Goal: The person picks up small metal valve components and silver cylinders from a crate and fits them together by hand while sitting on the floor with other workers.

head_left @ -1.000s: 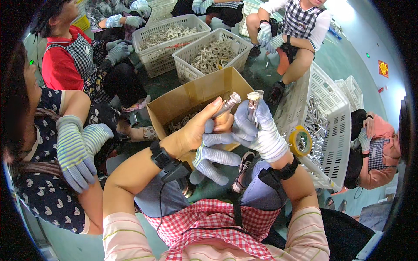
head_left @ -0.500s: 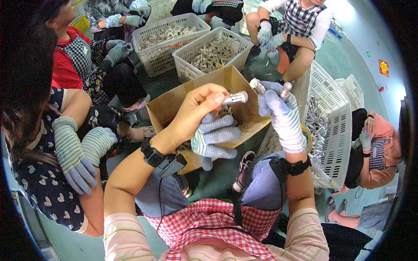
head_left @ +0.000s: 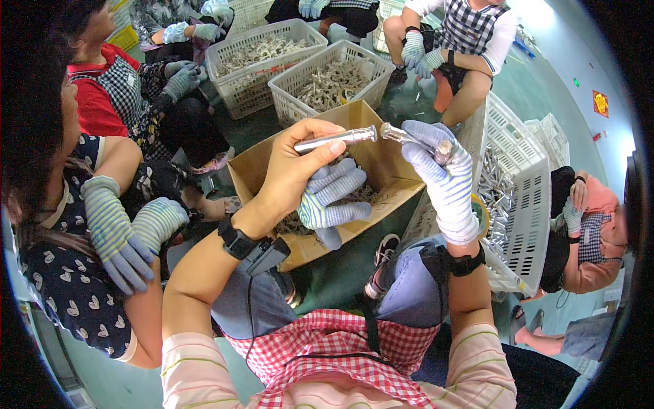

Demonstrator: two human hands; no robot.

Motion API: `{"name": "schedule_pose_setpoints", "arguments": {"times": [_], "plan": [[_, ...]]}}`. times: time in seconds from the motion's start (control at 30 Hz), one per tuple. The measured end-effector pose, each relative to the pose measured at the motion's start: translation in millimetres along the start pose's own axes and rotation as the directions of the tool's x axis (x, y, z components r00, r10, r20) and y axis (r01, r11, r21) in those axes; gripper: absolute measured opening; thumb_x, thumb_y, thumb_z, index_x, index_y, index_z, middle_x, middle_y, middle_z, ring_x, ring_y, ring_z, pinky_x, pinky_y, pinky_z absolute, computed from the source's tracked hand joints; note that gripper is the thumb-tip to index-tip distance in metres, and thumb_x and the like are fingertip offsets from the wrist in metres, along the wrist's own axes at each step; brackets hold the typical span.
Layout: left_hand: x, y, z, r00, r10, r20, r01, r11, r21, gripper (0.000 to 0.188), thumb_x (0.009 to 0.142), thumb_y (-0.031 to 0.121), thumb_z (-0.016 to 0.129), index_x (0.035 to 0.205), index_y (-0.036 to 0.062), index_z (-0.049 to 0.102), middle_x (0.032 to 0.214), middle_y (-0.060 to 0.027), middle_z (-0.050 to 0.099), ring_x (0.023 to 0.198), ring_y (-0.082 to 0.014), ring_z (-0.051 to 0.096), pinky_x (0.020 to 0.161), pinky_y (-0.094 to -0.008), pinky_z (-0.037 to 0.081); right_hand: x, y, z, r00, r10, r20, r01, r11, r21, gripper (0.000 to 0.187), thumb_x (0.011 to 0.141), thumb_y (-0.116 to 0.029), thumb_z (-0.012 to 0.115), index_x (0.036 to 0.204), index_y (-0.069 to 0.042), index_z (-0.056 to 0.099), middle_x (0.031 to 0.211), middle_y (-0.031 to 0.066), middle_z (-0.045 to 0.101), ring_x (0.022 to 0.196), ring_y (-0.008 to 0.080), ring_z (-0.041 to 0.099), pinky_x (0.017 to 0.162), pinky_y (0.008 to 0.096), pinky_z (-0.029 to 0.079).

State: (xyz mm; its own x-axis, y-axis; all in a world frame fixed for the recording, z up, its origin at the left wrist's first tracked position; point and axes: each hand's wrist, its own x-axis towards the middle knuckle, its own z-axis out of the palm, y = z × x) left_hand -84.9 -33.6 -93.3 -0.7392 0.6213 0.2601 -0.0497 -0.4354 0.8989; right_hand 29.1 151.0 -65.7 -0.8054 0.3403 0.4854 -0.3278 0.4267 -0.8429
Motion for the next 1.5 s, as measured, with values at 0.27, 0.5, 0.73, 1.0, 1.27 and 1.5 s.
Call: {"name": "schedule_pose_setpoints", "arguments": {"times": [0.27, 0.5, 0.73, 1.0, 1.27, 1.5], "plan": [[0.1, 0.8, -0.1, 1.000, -0.012, -0.011, 0.012, 0.999, 0.050, 0.019, 0.076, 0.007, 0.069, 0.093, 0.0042, 0.060, 0.088, -0.0010, 0.061, 0.074, -0.0046, 0.053, 0.066, -0.0186, 0.043, 3.7, -0.5, -4.9, 0.955, -0.288, 0.069, 0.296, 0.928, -0.225, 0.023, 0.074, -0.005, 0.065, 0.097, -0.004, 0.063, 0.081, 0.0054, 0.058, 0.070, 0.0138, 0.056, 0.063, 0.0241, 0.044], [1.8, -0.9, -0.3, 1.000, -0.015, -0.009, 0.015, 0.997, 0.075, 0.018, 0.076, 0.006, 0.068, 0.092, 0.0046, 0.060, 0.087, -0.0002, 0.061, 0.073, -0.0040, 0.052, 0.065, -0.0184, 0.042, 5.3, -2.8, -7.0, 0.956, -0.274, 0.105, 0.292, 0.924, -0.248, 0.020, 0.078, -0.007, 0.061, 0.098, -0.004, 0.063, 0.082, 0.0085, 0.059, 0.069, 0.0174, 0.059, 0.060, 0.0266, 0.046], [4.9, -3.5, -3.3, 0.999, -0.043, -0.006, 0.044, 0.994, 0.103, 0.017, 0.077, 0.009, 0.068, 0.092, 0.0052, 0.061, 0.085, 0.0004, 0.061, 0.071, -0.0032, 0.051, 0.063, -0.0179, 0.041, 8.6, -2.0, -5.8, 0.929, -0.348, 0.123, 0.369, 0.864, -0.342, 0.022, 0.075, -0.009, 0.063, 0.097, -0.005, 0.063, 0.079, 0.0100, 0.061, 0.067, 0.0210, 0.058, 0.059, 0.0292, 0.046], [4.8, -3.0, -4.6, 0.996, -0.085, -0.006, 0.085, 0.990, 0.111, 0.016, 0.078, 0.011, 0.067, 0.091, 0.0050, 0.060, 0.085, 0.0001, 0.062, 0.072, -0.0036, 0.052, 0.064, -0.0183, 0.041, 9.6, -6.3, -5.5, 0.920, -0.354, 0.168, 0.391, 0.793, -0.467, 0.025, 0.071, -0.011, 0.065, 0.096, -0.006, 0.063, 0.077, 0.0115, 0.061, 0.066, 0.0253, 0.057, 0.058, 0.0324, 0.045], [5.6, -6.9, -8.3, 0.991, -0.135, -0.002, 0.135, 0.988, 0.068, 0.017, 0.078, 0.014, 0.067, 0.091, 0.0057, 0.060, 0.082, 0.0020, 0.059, 0.072, -0.0032, 0.050, 0.065, -0.0179, 0.040, 5.0, 0.0, -3.3, 0.977, -0.172, 0.128, 0.205, 0.926, -0.317, 0.026, 0.073, -0.011, 0.067, 0.098, -0.003, 0.062, 0.081, 0.0095, 0.059, 0.069, 0.0203, 0.058, 0.061, 0.0276, 0.045], [5.1, -11.7, -3.6, 0.962, -0.244, 0.123, 0.238, 0.969, 0.061, 0.029, 0.083, 0.033, 0.058, 0.089, 0.0049, 0.059, 0.063, 0.0042, 0.045, 0.057, -0.0034, 0.038, 0.051, -0.0178, 0.030, 1.2, 3.8, -0.7, 0.995, 0.003, 0.098, -0.003, 1.000, 0.003, 0.023, 0.077, -0.008, 0.065, 0.099, -0.002, 0.061, 0.084, 0.0021, 0.059, 0.073, 0.0085, 0.054, 0.065, 0.0224, 0.043]]}}
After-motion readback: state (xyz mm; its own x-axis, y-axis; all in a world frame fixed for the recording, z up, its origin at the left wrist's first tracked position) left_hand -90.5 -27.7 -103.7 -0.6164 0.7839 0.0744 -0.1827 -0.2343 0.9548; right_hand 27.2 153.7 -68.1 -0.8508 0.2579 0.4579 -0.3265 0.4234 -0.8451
